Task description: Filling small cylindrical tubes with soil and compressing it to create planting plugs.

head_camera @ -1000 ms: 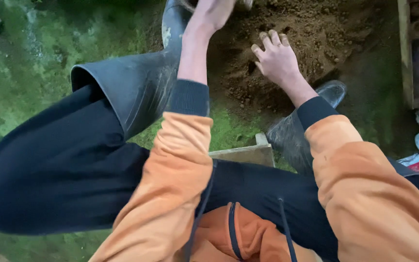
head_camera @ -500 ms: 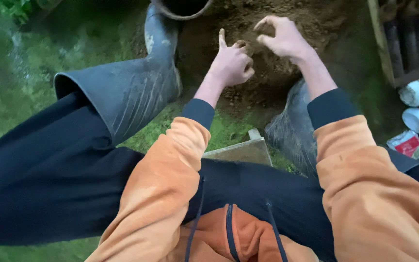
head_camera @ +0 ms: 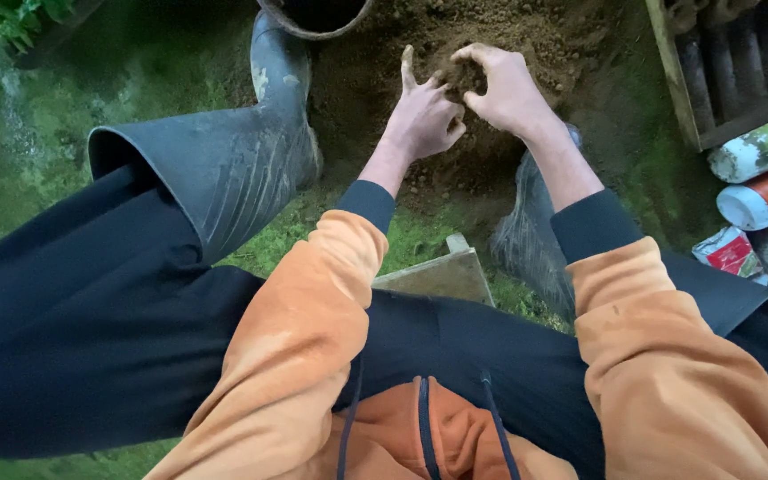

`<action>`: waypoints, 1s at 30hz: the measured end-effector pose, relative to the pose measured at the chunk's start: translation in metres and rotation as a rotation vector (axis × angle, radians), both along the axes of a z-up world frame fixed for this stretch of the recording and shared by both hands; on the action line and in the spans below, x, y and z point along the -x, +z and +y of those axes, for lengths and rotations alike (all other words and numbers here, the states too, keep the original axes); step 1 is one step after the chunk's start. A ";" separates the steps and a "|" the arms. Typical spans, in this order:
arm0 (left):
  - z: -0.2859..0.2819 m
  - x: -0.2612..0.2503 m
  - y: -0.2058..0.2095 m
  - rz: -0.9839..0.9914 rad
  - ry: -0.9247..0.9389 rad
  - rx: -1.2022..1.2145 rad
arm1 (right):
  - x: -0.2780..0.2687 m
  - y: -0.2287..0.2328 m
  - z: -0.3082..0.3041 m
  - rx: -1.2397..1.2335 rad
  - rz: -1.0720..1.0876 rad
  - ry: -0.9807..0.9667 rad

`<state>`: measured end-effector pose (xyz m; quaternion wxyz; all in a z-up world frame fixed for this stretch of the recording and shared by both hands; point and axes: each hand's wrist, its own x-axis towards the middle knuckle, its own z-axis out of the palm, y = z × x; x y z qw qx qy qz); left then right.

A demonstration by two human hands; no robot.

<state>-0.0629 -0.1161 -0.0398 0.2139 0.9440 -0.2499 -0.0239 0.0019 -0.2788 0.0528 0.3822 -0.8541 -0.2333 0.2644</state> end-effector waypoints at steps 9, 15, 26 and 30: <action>0.003 0.003 0.000 -0.098 0.046 0.081 | 0.009 -0.025 0.006 -0.112 -0.300 0.036; 0.005 0.006 -0.005 -0.086 0.062 0.073 | 0.015 -0.035 0.004 0.224 -0.255 0.183; 0.039 0.032 -0.006 0.049 0.254 -0.031 | 0.015 -0.048 0.025 0.465 -0.085 0.359; 0.039 0.043 -0.021 0.096 0.221 -0.087 | 0.030 -0.122 0.010 0.326 -0.571 0.293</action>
